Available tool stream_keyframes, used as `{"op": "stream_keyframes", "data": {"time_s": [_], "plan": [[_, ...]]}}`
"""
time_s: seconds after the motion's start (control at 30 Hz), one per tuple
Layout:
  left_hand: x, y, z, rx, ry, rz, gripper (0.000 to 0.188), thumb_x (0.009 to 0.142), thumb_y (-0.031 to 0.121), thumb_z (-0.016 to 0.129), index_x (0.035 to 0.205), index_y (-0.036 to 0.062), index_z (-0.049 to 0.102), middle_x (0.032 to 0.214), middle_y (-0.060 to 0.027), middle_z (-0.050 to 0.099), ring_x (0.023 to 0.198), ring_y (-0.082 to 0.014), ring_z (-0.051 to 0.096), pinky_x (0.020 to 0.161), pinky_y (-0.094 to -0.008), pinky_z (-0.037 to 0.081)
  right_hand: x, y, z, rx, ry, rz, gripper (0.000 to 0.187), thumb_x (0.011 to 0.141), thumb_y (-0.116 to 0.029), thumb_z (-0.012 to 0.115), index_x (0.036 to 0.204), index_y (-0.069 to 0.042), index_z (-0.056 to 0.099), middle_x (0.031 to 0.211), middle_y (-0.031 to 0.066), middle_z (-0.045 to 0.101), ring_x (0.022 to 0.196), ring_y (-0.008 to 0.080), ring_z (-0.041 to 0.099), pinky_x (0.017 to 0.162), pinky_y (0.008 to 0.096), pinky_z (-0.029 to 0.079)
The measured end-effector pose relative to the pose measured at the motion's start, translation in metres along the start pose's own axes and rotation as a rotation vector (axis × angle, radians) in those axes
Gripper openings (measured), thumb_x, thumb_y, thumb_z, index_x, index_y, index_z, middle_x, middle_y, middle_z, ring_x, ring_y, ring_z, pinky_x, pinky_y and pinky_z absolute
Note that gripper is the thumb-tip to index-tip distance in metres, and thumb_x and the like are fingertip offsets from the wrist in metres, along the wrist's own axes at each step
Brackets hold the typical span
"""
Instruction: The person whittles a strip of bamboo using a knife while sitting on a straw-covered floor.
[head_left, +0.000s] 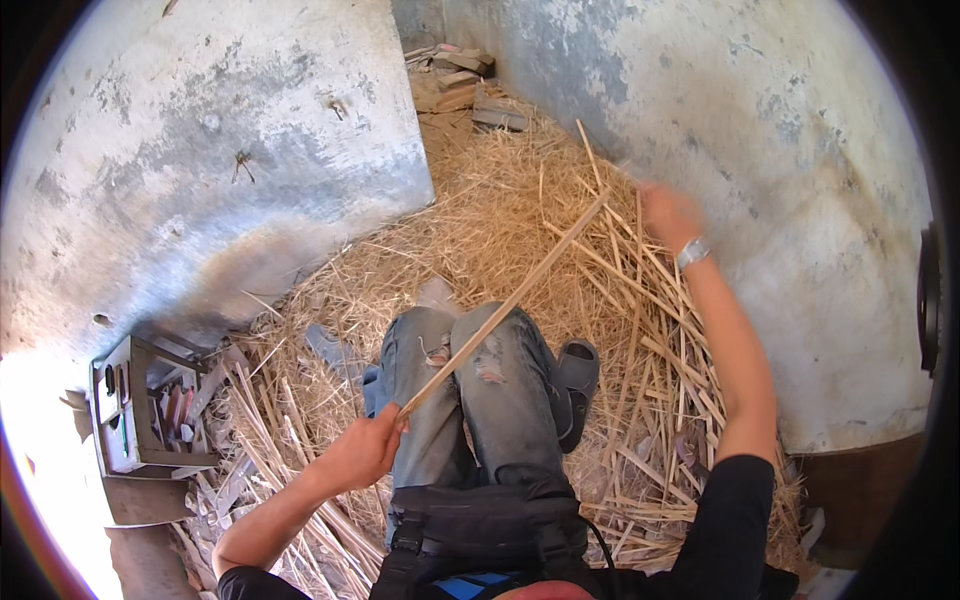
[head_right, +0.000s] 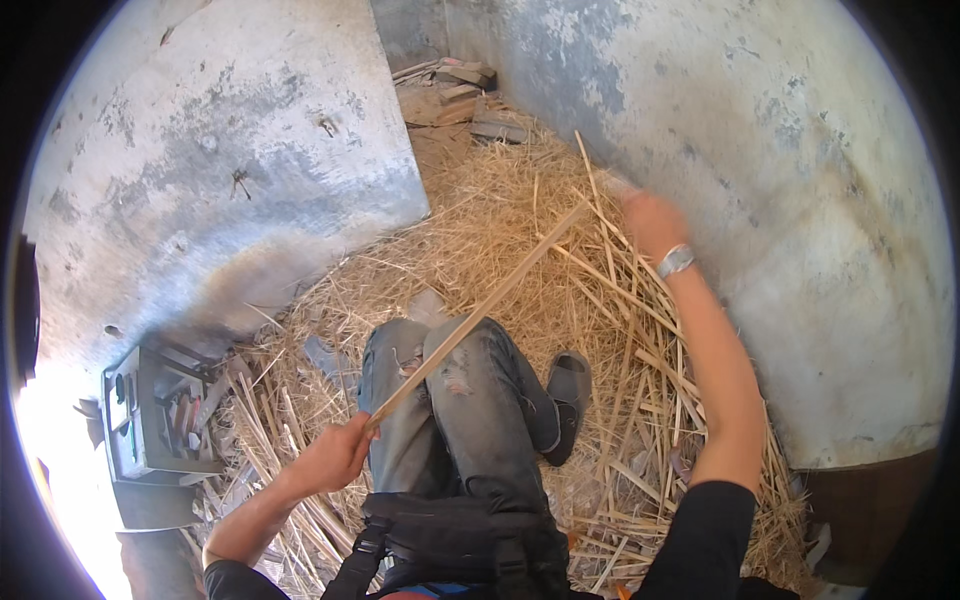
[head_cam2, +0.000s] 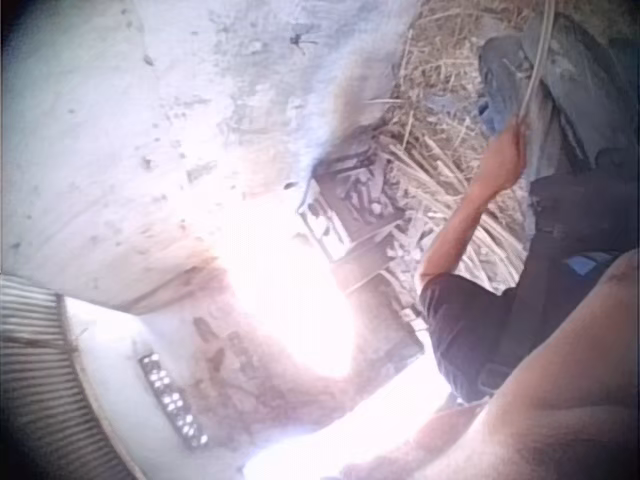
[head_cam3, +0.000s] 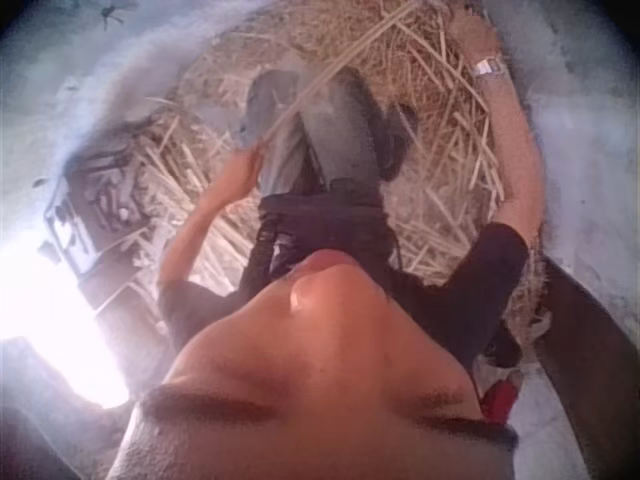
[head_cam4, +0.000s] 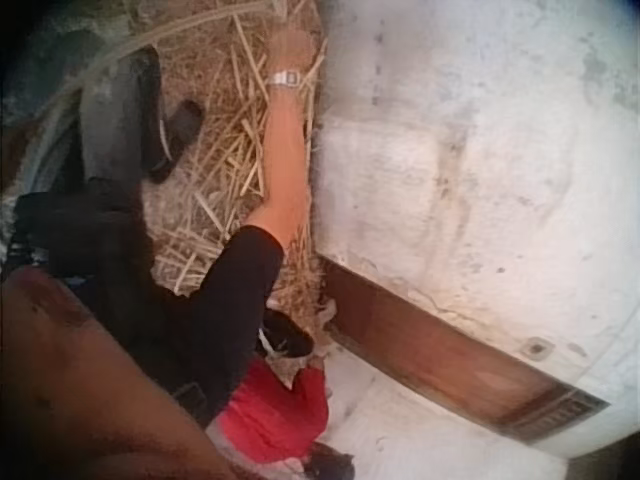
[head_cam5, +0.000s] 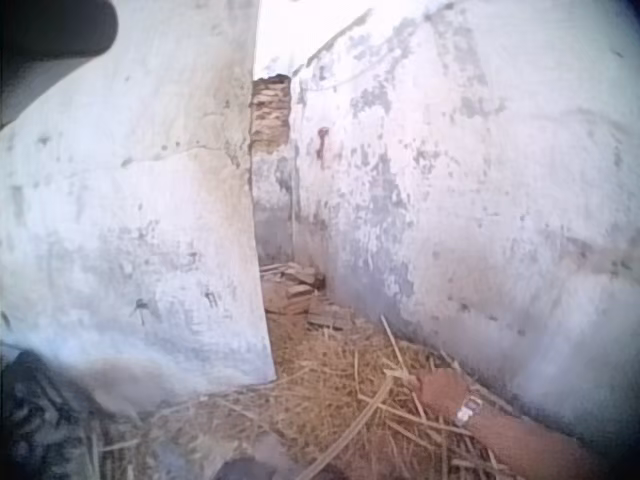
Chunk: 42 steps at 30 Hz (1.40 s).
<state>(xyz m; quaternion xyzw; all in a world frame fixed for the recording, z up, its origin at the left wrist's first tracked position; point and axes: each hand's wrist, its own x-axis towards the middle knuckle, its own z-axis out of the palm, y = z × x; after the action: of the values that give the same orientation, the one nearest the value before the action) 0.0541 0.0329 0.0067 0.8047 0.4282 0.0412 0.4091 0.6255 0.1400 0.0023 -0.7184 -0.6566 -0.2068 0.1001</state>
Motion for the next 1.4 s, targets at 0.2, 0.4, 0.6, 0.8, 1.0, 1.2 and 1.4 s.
{"op": "stream_keyframes", "data": {"time_s": [0.2, 0.4, 0.6, 0.8, 1.0, 1.2, 1.4], "plan": [[-0.010, -0.008, -0.002, 0.017, -0.019, -0.020, 0.013, 0.105, 0.012, 0.048, 0.114, 0.0048, 0.054, 0.074, -0.0281, 0.066, 0.073, -0.0514, 0.066, 0.067, -0.0603, 0.051, 0.027, 0.134, 0.007, 0.033, 0.196, 0.584, 0.071, 0.110, -0.051, 0.034, 0.085, 0.002, 0.074, 0.089, 0.0301, 0.072, 0.085, 0.0494, 0.068, 0.077, 0.0571, 0.052], [-0.007, -0.019, -0.002, -0.040, -0.027, 0.015, 0.014, 0.107, 0.015, 0.048, 0.112, 0.0055, 0.057, 0.073, -0.0241, 0.064, 0.071, -0.0475, 0.066, 0.066, -0.0546, 0.050, 0.007, 0.063, 0.011, 0.495, -0.007, 0.550, 0.069, 0.110, -0.055, 0.037, 0.078, 0.001, 0.062, 0.080, 0.0227, 0.071, 0.080, 0.0383, 0.070, 0.078, 0.0490, 0.050], [0.019, -0.018, 0.000, -0.148, -0.091, 0.053, 0.018, 0.108, 0.018, 0.048, 0.110, 0.0051, 0.060, 0.070, -0.0184, 0.060, 0.070, -0.0410, 0.065, 0.066, -0.0478, 0.048, -0.028, -0.064, -0.002, 0.745, -0.043, 0.270, 0.066, 0.105, -0.062, 0.049, 0.084, -0.001, 0.065, 0.061, 0.0096, 0.056, 0.057, 0.0276, 0.053, 0.060, 0.0411, 0.044], [0.024, -0.012, -0.001, -0.108, -0.032, 0.059, 0.017, 0.108, 0.018, 0.048, 0.111, 0.0054, 0.059, 0.067, -0.0201, 0.059, 0.065, -0.0422, 0.064, 0.063, -0.0503, 0.047, -0.022, -0.118, -0.014, 0.562, -0.162, 0.278, 0.071, 0.095, -0.069, 0.062, 0.069, -0.003, 0.052, 0.058, 0.0110, 0.052, 0.053, 0.0266, 0.050, 0.053, 0.0424, 0.041], [0.022, -0.011, -0.002, -0.136, -0.036, 0.069, 0.016, 0.108, 0.019, 0.048, 0.112, 0.0060, 0.058, 0.065, -0.0197, 0.058, 0.063, -0.0412, 0.063, 0.061, -0.0488, 0.046, -0.038, -0.146, -0.017, 0.602, -0.158, 0.227, 0.070, 0.096, -0.066, 0.062, 0.071, -0.001, 0.054, 0.059, 0.0104, 0.053, 0.052, 0.0273, 0.051, 0.052, 0.0416, 0.041], [0.026, -0.017, -0.005, -0.171, -0.139, 0.009, 0.024, 0.111, 0.025, 0.044, 0.111, 0.0059, 0.060, 0.074, -0.0125, 0.058, 0.069, -0.0265, 0.061, 0.069, -0.0415, 0.049, -0.027, -0.103, 0.006, 0.788, 0.022, 0.256, 0.043, 0.110, -0.040, 0.050, 0.090, -0.004, 0.060, 0.060, 0.0109, 0.055, 0.052, 0.0258, 0.052, 0.052, 0.0418, 0.039], [0.030, -0.015, -0.005, -0.161, -0.158, -0.042, 0.029, 0.113, 0.028, 0.043, 0.110, 0.0051, 0.061, 0.075, -0.0122, 0.058, 0.072, -0.0253, 0.061, 0.071, -0.0405, 0.050, 0.004, -0.072, 0.020, 0.625, 0.290, 0.336, 0.028, 0.108, -0.029, 0.057, 0.126, -0.012, 0.070, 0.061, 0.0114, 0.058, 0.048, 0.0252, 0.049, 0.049, 0.0395, 0.038]]}}
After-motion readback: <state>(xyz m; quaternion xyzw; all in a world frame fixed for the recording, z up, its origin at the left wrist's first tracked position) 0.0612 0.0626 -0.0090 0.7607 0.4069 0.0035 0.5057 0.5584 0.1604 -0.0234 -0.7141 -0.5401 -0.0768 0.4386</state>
